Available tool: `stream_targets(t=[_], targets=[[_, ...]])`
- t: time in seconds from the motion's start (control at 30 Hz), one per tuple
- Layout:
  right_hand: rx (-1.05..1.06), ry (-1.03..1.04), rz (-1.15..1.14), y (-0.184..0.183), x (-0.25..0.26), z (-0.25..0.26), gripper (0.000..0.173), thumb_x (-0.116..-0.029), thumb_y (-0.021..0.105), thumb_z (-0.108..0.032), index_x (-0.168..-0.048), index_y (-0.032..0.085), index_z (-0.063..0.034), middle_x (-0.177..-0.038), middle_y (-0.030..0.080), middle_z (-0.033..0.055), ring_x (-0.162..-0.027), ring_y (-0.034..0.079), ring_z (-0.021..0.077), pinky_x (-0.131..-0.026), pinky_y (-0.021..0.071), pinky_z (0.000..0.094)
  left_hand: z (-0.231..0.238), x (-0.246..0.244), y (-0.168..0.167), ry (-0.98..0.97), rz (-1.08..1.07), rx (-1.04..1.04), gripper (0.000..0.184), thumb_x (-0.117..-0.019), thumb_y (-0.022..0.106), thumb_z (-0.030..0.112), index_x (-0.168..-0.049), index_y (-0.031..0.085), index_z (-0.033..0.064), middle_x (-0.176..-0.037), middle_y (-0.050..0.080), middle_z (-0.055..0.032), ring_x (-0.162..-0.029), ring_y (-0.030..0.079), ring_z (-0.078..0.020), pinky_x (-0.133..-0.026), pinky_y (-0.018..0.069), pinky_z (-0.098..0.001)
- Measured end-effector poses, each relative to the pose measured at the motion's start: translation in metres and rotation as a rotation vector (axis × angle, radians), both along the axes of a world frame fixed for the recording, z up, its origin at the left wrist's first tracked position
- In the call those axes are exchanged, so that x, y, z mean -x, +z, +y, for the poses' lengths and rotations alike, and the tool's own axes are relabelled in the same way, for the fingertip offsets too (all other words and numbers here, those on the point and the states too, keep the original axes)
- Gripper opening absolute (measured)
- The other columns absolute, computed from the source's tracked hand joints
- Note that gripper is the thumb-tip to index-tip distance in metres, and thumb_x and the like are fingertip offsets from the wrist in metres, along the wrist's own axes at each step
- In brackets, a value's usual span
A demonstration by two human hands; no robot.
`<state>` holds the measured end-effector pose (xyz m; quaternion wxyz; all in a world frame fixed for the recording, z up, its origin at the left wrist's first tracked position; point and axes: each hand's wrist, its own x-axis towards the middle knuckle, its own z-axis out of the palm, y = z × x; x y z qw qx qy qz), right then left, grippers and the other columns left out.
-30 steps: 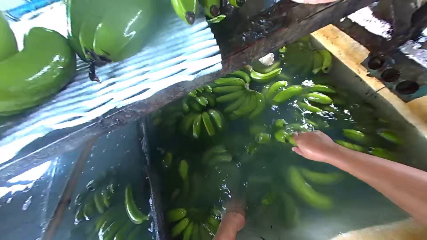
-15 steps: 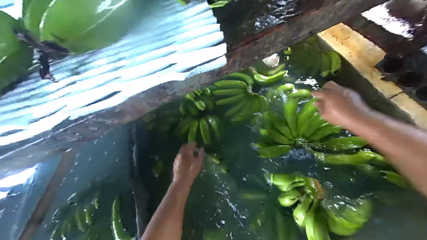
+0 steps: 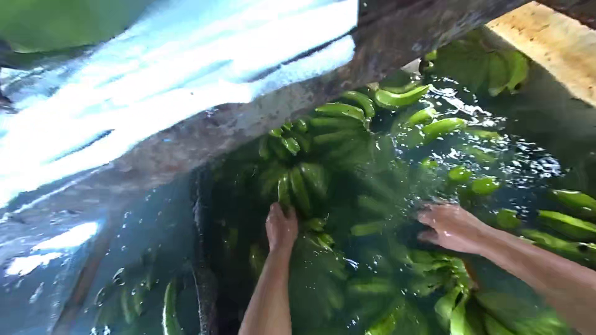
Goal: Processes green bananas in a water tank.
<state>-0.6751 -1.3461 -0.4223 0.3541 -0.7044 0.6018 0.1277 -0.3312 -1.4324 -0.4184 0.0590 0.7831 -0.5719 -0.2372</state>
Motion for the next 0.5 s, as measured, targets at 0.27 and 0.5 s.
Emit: stream_targets(t=[0.27, 0.5], targets=[[0.714, -0.309, -0.094, 0.036, 0.024, -0.114, 0.040, -0.1023, 0.061, -0.017, -0.138, 0.061, 0.0006, -0.138, 0.059, 0.0289, -0.130, 0.054, 0.0501, -0.104, 0.0420, 0.0698, 0.099, -0.008, -0.020, 0.005, 0.130, 0.445, 0.040, -0.0973, 0.065, 0.010, -0.130, 0.059, -0.0123, -0.121, 0.067, -0.0302, -0.113, 0.066, -0.0418, -0.100, 0.0514, -0.0541], [0.587, -0.376, 0.013, -0.002, 0.026, -0.232, 0.090, -0.0936, 0.072, -0.019, -0.165, 0.018, -0.0055, -0.168, 0.019, 0.0272, -0.157, 0.009, 0.0459, -0.117, -0.0004, 0.0783, 0.119, -0.010, -0.031, 0.001, 0.090, 0.425, 0.030, -0.0955, 0.065, 0.008, -0.117, 0.065, -0.0129, -0.108, 0.068, -0.0287, -0.104, 0.065, -0.0424, -0.094, 0.0532, -0.0526]])
